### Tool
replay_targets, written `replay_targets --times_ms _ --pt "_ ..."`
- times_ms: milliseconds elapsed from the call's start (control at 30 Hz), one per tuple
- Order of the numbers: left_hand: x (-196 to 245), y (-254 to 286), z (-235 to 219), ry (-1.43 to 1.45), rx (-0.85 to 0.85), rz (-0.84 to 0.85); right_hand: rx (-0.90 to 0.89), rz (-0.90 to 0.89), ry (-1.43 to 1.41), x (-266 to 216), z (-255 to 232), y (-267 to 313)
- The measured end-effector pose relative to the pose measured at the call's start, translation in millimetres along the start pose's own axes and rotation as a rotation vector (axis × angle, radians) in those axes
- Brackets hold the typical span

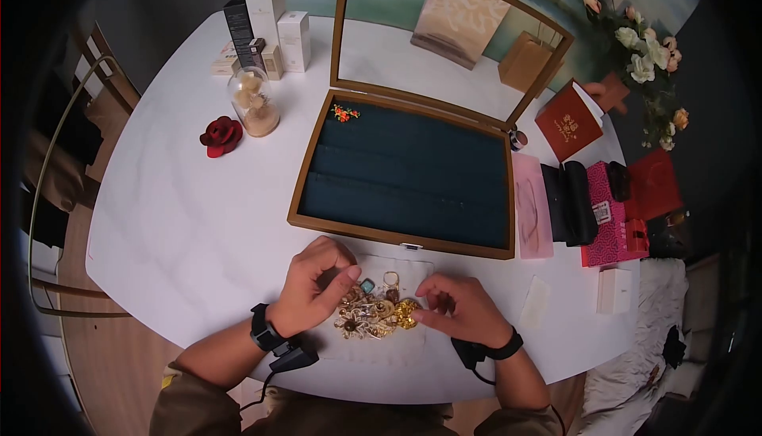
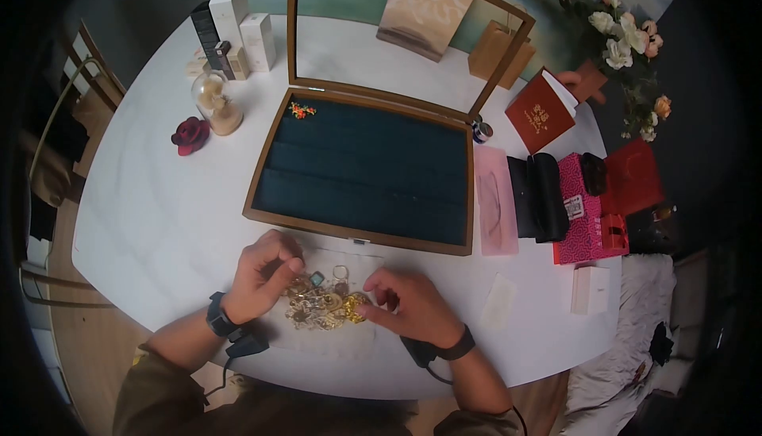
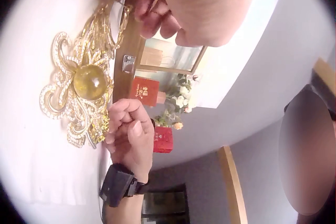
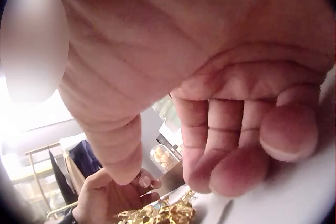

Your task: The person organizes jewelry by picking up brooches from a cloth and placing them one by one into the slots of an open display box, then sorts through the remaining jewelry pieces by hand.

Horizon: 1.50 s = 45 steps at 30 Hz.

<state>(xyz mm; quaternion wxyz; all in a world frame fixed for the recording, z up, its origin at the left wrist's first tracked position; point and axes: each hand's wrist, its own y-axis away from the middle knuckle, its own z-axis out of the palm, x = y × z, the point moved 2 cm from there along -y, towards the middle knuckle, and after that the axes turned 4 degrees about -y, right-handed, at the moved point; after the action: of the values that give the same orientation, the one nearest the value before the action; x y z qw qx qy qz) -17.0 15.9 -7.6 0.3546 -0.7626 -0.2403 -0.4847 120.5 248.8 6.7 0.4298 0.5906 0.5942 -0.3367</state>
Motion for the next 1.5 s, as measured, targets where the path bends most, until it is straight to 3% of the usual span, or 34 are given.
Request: replay_targets --times_ms 267,400,667,700,800,933,1000,1033,1100,1167,1267,1500 --pt "3 -2 2 -0.032 -0.099 0.068 0.077 -0.079 0.454 -19 24 2" --pt "3 0 2 -0.006 -0.136 0.008 0.07 -0.077 0.404 -16 23 3" --pt "0 6 -3 0.032 -0.038 -0.173 -0.077 0.122 0.037 -3 6 3" --pt "0 6 -2 0.069 -0.047 -0.218 -0.077 0.121 0.04 4 7 3" --pt "-1 8 2 0.214 -0.071 -0.248 0.063 0.142 -0.485 13 3 4" --pt "-3 8 2 0.246 -0.086 -0.241 0.076 0.124 -0.554 8 3 5" --pt "4 6 1 0.06 -0.145 -0.03 0.098 0.041 -0.614 2 9 4" --pt "5 5 1 0.058 -0.139 -0.03 0.093 0.04 -0.612 1 13 3" --pt "12 4 5 -0.016 -0.181 0.206 0.066 -0.026 -0.454 -5 21 3" --pt "15 4 8 -0.018 -0.208 0.226 0.071 -0.065 -0.396 -11 27 0" --pt "19 6 12 0.014 -0.266 0.273 0.057 -0.209 -0.034 -23 35 -1" --pt "16 9 14 -0.084 -0.252 0.337 0.147 -0.255 -0.051 -22 38 -1"
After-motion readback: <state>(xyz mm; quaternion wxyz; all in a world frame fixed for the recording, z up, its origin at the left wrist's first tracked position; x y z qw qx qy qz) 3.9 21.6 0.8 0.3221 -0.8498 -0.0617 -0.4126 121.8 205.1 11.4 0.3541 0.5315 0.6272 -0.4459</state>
